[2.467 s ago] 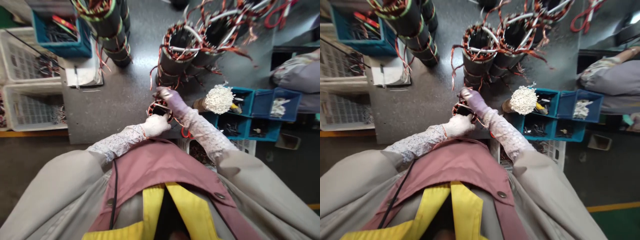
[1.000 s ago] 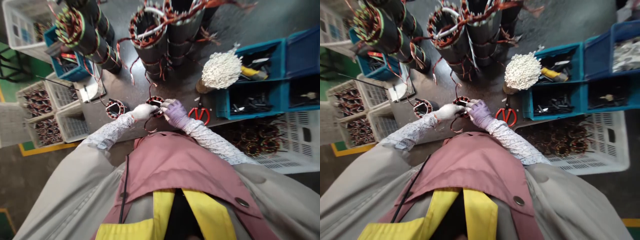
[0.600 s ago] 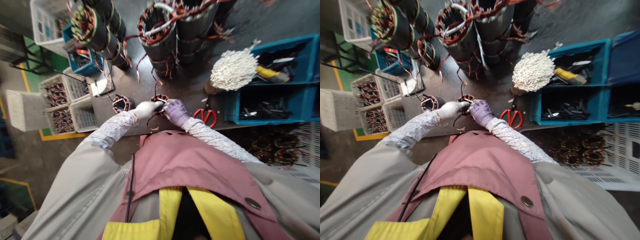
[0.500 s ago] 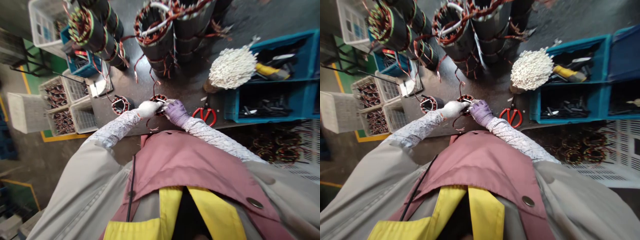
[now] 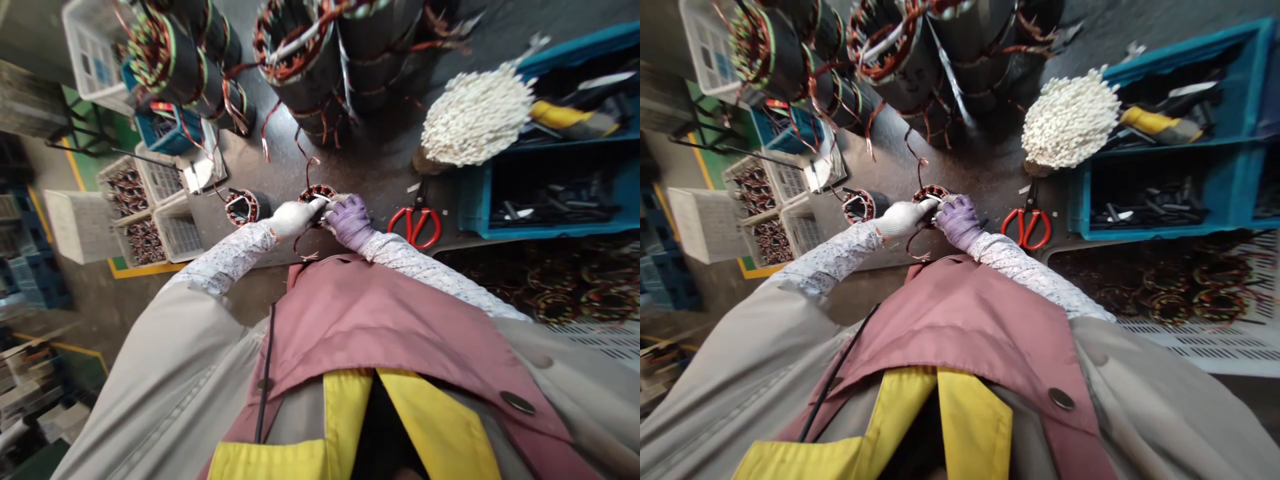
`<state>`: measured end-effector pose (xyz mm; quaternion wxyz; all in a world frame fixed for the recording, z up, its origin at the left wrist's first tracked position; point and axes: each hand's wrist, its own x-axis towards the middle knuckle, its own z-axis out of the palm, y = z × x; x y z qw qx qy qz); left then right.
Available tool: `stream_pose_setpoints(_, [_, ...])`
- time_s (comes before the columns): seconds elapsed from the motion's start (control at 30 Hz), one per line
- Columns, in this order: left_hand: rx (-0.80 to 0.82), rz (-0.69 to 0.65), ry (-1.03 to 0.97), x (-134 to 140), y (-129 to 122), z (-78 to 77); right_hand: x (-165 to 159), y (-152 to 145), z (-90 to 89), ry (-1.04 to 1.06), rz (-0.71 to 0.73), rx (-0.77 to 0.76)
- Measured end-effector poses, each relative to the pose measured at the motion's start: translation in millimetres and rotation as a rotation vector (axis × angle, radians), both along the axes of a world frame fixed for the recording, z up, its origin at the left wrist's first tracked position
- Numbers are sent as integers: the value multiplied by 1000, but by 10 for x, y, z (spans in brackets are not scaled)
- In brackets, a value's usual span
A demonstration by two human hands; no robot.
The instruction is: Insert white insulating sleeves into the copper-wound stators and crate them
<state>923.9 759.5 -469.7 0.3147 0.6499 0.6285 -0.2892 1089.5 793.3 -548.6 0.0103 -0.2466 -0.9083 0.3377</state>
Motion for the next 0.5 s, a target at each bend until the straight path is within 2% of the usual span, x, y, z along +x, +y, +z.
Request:
stream_pose_setpoints(0.1, [-32, -45, 22, 115, 39, -43, 20, -9, -66, 6, 2, 20])
stream_pose_setpoints(0.17, [-25, 13, -4, 145, 71, -38, 25, -27, -114, 13, -23, 36])
stream_pose_setpoints(0.27, [152, 211, -273, 79, 100, 16, 21, -54, -164, -2, -55, 36])
stream_pose_setpoints(0.33, [300, 298, -455, -23, 93, 72, 22, -61, -175, -7, -47, 39])
stream_pose_setpoints(0.4, [344, 277, -442, -116, 59, 120, 29, -60, -171, 3, -33, 48])
stream_pose_setpoints(0.5, [173, 93, -189, -137, -6, 107, 52, -53, -150, 18, -29, 60])
